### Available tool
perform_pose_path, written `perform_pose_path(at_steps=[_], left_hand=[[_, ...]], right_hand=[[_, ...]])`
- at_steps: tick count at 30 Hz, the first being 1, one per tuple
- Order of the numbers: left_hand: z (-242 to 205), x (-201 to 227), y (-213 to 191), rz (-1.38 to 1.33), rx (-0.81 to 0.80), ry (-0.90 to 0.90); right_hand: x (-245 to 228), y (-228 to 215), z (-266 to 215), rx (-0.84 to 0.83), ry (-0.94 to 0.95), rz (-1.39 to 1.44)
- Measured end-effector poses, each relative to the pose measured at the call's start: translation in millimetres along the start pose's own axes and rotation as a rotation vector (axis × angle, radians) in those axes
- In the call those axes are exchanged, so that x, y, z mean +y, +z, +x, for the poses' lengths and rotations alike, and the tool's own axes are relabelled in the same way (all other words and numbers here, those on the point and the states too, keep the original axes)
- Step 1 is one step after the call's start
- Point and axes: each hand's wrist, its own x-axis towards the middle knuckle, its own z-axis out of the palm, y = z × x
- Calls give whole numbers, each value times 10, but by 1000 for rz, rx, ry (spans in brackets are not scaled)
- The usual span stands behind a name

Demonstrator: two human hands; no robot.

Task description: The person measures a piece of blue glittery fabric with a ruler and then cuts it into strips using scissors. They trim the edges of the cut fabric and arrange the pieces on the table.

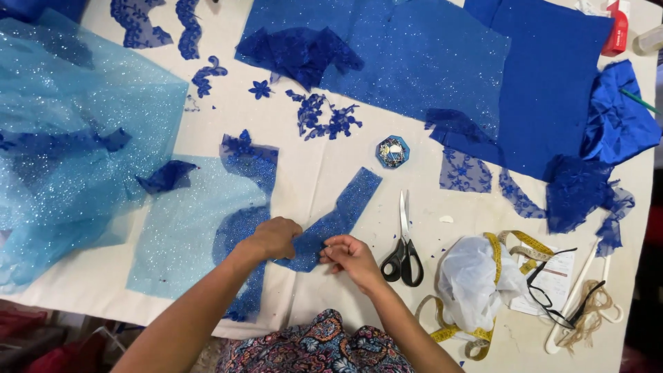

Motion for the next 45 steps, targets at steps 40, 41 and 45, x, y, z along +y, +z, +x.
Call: perform_pose_path(at_steps=[40, 41, 45], left_hand=[[-1048, 21, 196, -1038, 219, -294], [-1035, 29, 224, -1039, 221, -294], [-992, 30, 335, -1086, 302, -292]], right_hand=[[-486, -1689, 496, 760, -160, -500], [-524, -1685, 448, 759, -162, -502], [-632, -1336, 71, 805, -217, -943]])
